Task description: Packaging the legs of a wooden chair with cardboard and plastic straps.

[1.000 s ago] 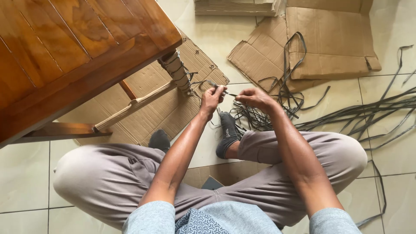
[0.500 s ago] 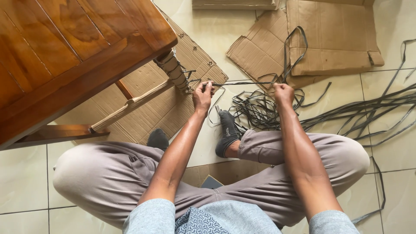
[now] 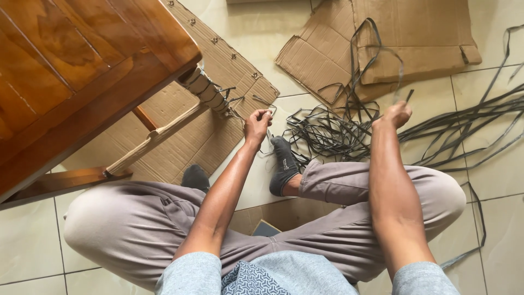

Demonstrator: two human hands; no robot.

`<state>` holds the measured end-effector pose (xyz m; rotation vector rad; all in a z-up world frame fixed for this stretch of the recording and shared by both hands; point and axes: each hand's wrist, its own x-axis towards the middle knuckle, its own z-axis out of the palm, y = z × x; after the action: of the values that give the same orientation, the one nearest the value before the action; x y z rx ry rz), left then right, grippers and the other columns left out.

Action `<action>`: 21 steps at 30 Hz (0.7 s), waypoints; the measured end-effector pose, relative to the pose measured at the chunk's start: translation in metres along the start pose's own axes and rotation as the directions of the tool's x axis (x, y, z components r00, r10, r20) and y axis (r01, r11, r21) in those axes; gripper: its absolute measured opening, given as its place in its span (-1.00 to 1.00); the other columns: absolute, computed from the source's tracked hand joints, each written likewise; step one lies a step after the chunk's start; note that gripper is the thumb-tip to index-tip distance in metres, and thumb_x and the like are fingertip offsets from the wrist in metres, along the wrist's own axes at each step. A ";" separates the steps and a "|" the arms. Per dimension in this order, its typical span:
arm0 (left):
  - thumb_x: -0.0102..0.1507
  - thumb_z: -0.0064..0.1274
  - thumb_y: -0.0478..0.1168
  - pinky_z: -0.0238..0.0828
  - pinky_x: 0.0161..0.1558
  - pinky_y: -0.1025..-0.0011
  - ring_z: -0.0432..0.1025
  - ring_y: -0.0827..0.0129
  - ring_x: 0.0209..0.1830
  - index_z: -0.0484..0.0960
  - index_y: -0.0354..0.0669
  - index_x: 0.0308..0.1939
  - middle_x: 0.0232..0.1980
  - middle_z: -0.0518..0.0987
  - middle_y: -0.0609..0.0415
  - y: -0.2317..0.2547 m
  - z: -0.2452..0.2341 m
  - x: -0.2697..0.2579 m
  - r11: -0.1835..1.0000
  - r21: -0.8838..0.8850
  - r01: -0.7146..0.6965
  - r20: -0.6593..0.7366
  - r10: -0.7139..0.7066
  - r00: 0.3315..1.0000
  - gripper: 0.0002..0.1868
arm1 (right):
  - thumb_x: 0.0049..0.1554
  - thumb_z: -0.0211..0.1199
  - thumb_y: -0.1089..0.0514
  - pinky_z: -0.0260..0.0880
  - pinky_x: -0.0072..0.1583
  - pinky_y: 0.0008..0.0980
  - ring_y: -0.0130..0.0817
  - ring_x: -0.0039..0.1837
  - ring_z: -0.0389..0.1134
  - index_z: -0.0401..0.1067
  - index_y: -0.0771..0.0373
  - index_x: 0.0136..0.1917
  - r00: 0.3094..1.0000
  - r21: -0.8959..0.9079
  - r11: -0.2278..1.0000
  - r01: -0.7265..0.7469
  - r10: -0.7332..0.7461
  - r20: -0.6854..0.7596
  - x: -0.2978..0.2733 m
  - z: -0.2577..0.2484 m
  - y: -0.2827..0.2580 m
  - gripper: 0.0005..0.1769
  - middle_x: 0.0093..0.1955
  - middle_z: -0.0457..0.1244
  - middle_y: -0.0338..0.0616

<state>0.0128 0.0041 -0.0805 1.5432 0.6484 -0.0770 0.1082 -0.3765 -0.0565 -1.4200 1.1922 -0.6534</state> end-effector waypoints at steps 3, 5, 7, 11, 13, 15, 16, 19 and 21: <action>0.25 0.17 -0.10 0.53 -0.28 0.57 0.62 0.51 -0.36 0.78 0.11 -0.12 -0.32 0.71 0.15 -0.026 0.010 0.014 0.998 0.065 0.012 0.065 -0.016 0.998 -0.84 | 0.25 0.28 0.18 0.18 0.55 0.09 0.30 0.50 0.21 0.03 0.48 0.52 0.954 -0.506 0.818 0.272 -0.299 0.030 0.030 -0.005 0.046 -0.28 0.44 0.10 0.42; 0.23 0.18 -0.09 0.53 -0.28 0.58 0.62 0.52 -0.36 0.78 0.12 -0.13 -0.32 0.72 0.17 -0.026 0.012 0.012 0.996 0.091 0.024 0.089 -0.032 0.996 -0.83 | 0.22 0.25 0.19 0.29 0.35 -0.01 0.18 0.30 0.32 0.31 0.31 0.29 0.834 -0.437 0.711 0.550 -0.445 0.326 0.005 -0.009 0.051 -0.60 0.20 0.24 0.22; 0.22 0.19 -0.07 0.53 -0.29 0.59 0.62 0.54 -0.37 0.78 0.13 -0.13 -0.33 0.72 0.19 -0.026 0.015 0.007 0.992 0.118 0.041 0.106 -0.054 0.993 -0.82 | 0.18 0.22 0.19 0.40 0.16 -0.10 0.07 0.09 0.42 0.60 0.13 0.06 0.608 -0.284 0.566 0.774 -0.537 0.585 -0.014 -0.009 0.062 -0.80 -0.04 0.39 0.02; 0.21 0.19 -0.07 0.53 -0.31 0.58 0.61 0.54 -0.39 0.78 0.11 -0.13 -0.34 0.72 0.20 -0.026 0.015 0.002 0.986 0.161 0.045 0.144 -0.068 0.987 -0.81 | 0.17 0.26 0.01 0.40 0.28 -0.03 -0.02 0.25 0.39 0.63 -0.15 0.09 0.363 -0.325 0.361 0.874 -0.040 0.931 -0.021 0.006 0.121 -0.76 0.16 0.38 -0.25; 0.20 0.20 -0.06 0.53 -0.31 0.59 0.61 0.56 -0.39 0.78 0.13 -0.13 -0.35 0.72 0.21 -0.027 0.012 0.001 0.983 0.175 0.053 0.146 -0.079 0.986 -0.81 | 0.13 0.27 0.01 0.42 0.28 0.04 0.03 0.25 0.40 0.63 -0.11 0.10 0.328 -0.330 0.259 0.908 0.052 0.943 -0.032 0.008 0.131 -0.74 0.21 0.37 -0.23; 0.22 0.17 -0.04 0.53 -0.22 0.52 0.62 0.50 -0.33 0.78 0.12 -0.09 -0.31 0.73 0.19 -0.025 0.007 -0.003 0.978 0.203 0.035 0.168 -0.070 0.983 -0.77 | 0.20 0.12 -0.07 0.29 0.40 0.10 -0.10 0.51 0.19 0.53 -0.24 0.21 0.203 -0.214 0.091 0.973 0.116 0.972 -0.060 0.002 0.108 -0.66 0.54 0.15 -0.50; 0.22 0.17 -0.04 0.53 -0.22 0.52 0.62 0.50 -0.33 0.78 0.12 -0.09 -0.31 0.73 0.19 -0.028 0.004 -0.003 0.978 0.203 0.037 0.162 -0.071 0.984 -0.77 | 0.20 0.12 -0.07 0.29 0.40 0.10 -0.10 0.51 0.19 0.53 -0.24 0.21 0.198 -0.209 0.092 0.974 0.118 0.973 -0.069 0.004 0.103 -0.66 0.54 0.15 -0.50; 0.23 0.16 -0.04 0.52 -0.20 0.49 0.62 0.51 -0.33 0.78 0.11 -0.07 -0.30 0.73 0.19 -0.034 -0.003 -0.005 0.977 0.212 0.027 0.160 -0.062 0.985 -0.77 | 0.23 0.03 0.04 0.18 0.45 0.18 -0.11 0.62 0.04 0.50 -0.20 0.27 0.127 -0.134 0.031 0.991 0.169 0.978 -0.093 0.007 0.090 -0.60 0.64 0.06 -0.46; 0.24 0.15 -0.06 0.51 -0.17 0.48 0.61 0.46 -0.31 0.77 0.04 -0.06 -0.28 0.72 0.13 -0.036 -0.007 -0.007 0.979 0.203 0.015 0.156 -0.048 0.987 -0.76 | 0.19 0.00 0.13 0.06 0.51 0.17 -0.04 0.66 -0.05 0.41 -0.23 0.38 0.115 -0.105 -0.052 0.993 0.234 0.966 -0.103 0.010 0.084 -0.48 0.69 -0.04 -0.43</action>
<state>-0.0114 0.0057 -0.1089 1.7016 0.5497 -0.2966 0.0568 -0.2679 -0.1148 -2.9259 -0.4447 0.7734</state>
